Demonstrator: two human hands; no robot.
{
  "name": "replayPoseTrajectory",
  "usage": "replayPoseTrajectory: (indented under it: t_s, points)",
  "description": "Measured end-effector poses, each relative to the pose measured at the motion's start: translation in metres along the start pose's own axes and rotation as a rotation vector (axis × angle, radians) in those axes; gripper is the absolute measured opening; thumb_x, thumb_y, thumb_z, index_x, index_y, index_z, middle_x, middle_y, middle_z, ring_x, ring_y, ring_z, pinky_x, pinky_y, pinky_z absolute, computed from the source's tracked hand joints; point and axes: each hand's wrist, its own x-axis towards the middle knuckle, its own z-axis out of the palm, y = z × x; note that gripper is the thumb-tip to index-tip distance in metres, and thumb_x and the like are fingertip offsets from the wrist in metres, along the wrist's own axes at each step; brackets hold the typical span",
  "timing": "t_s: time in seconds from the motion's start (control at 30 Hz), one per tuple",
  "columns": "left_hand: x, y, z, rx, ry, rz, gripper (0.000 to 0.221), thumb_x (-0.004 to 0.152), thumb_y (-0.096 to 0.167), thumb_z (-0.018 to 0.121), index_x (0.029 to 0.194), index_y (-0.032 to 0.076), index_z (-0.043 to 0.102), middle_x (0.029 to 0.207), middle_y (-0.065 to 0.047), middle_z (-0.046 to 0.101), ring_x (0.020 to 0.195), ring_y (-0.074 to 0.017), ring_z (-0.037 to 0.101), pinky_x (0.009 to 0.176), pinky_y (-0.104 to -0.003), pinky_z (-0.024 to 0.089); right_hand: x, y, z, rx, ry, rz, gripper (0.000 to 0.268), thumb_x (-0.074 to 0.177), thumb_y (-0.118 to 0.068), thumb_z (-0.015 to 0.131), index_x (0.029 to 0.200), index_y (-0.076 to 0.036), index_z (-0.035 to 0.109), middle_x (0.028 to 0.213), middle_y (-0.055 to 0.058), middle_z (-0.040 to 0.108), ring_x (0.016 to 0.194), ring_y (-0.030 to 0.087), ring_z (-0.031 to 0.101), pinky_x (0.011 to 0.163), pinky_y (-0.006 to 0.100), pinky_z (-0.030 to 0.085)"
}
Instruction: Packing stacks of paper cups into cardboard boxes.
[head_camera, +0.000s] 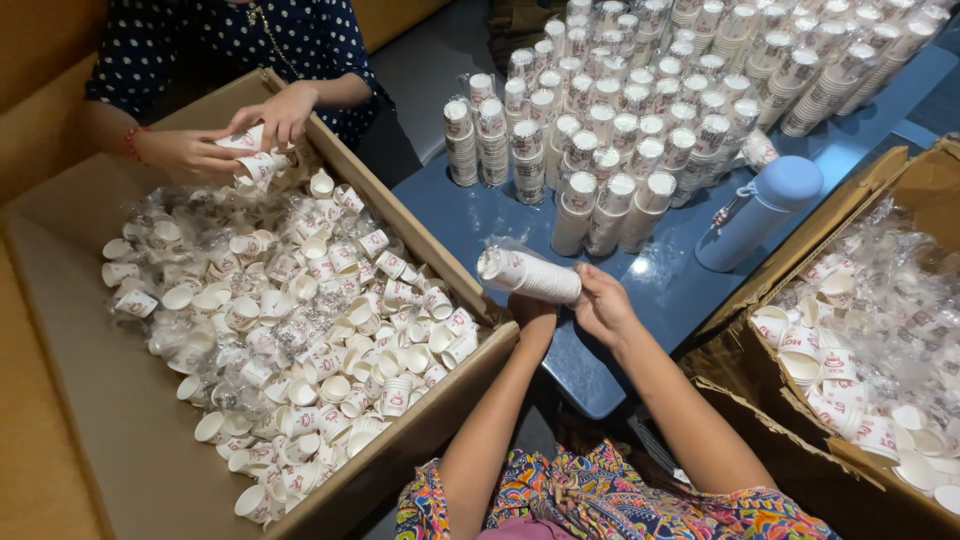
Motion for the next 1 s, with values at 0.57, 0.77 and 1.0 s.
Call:
replayPoseTrajectory:
  t_s: [0.57, 0.77, 1.0]
  points:
    - [-0.001, -0.013, 0.020, -0.346, 0.158, 0.131, 0.019, 0.106, 0.026, 0.057, 0.101, 0.009, 0.065, 0.071, -0.012, 0.070, 0.063, -0.0282, 0.071, 0.056, -0.042, 0.051, -0.012, -0.006, 0.037, -0.249, -0.023, 0.053, 0.025, 0.108, -0.031, 0.050, 0.114, -0.007, 0.058, 0.090, 0.002, 0.064, 0.076, 0.009, 0.064, 0.069, 0.025, 0.054]
    - [0.010, -0.032, 0.038, -0.445, 0.229, 0.075, 0.023, 0.107, 0.025, 0.055, 0.098, 0.006, 0.064, 0.065, -0.008, 0.063, 0.056, -0.0190, 0.063, 0.053, -0.036, 0.047, -0.016, -0.008, 0.048, -0.440, -0.111, -0.079, 0.023, 0.111, -0.031, 0.054, 0.108, -0.008, 0.056, 0.083, 0.000, 0.061, 0.070, 0.006, 0.059, 0.061, 0.023, 0.048]
    - [-0.003, -0.021, 0.047, -1.215, -0.069, -0.063, 0.036, 0.115, 0.029, 0.048, 0.098, 0.001, 0.064, 0.077, -0.003, 0.063, 0.067, -0.0077, 0.058, 0.061, -0.021, 0.047, -0.023, -0.042, 0.046, -0.477, 0.099, -0.275, 0.025, 0.107, -0.036, 0.053, 0.108, -0.011, 0.054, 0.085, 0.002, 0.065, 0.070, 0.010, 0.064, 0.061, 0.024, 0.053]
